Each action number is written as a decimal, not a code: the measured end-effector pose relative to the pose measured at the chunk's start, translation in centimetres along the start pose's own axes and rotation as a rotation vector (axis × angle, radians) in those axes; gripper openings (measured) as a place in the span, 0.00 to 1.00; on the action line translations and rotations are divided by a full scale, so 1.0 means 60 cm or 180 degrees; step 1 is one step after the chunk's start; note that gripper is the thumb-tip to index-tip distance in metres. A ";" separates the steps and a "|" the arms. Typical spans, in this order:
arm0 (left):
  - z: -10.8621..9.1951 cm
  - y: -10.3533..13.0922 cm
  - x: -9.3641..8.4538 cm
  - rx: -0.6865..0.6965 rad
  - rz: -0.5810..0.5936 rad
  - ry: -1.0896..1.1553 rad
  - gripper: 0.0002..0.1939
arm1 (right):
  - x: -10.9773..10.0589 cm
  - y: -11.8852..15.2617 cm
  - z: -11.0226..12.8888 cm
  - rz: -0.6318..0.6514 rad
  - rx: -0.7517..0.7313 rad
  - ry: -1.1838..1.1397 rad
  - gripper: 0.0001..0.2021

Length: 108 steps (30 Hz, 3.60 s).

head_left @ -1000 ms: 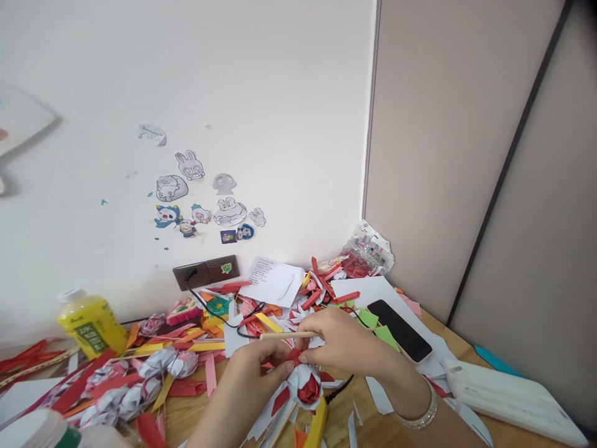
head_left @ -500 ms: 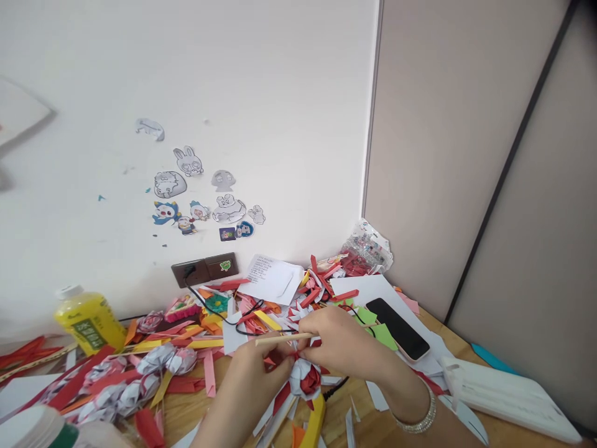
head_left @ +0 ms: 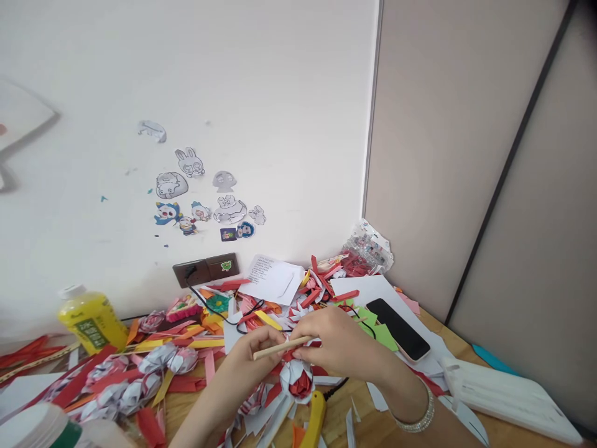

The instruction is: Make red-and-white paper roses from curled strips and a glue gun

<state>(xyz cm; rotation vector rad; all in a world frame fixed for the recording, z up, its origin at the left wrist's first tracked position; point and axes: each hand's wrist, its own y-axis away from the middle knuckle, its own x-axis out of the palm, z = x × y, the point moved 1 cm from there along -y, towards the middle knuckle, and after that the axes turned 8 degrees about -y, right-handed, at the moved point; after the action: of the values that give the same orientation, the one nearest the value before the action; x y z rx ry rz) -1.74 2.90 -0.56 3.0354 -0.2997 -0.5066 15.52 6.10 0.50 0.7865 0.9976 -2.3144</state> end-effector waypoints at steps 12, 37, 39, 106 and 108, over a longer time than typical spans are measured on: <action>-0.001 -0.016 0.005 0.0072 -0.0490 -0.0217 0.17 | 0.002 0.000 0.004 -0.0108 -0.0888 0.0044 0.13; -0.004 -0.006 0.001 0.0328 -0.0919 -0.0591 0.14 | 0.002 0.002 0.016 0.0186 -0.0630 0.0270 0.09; -0.005 -0.005 0.002 0.0317 -0.0879 -0.0590 0.14 | 0.002 0.002 0.017 0.0210 -0.0650 0.0318 0.09; -0.022 0.024 -0.017 0.0884 -0.1308 -0.0283 0.13 | -0.030 0.014 0.050 -0.1096 -0.0874 -0.0497 0.12; -0.025 0.027 -0.013 0.0940 -0.1446 -0.0194 0.12 | -0.032 0.012 0.045 -0.1302 -0.0154 -0.0759 0.09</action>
<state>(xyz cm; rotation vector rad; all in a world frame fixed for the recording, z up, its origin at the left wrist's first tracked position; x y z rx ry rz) -2.30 1.48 1.22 3.3846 0.3585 -0.6265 16.51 4.01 2.98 0.2922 1.1848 -2.6336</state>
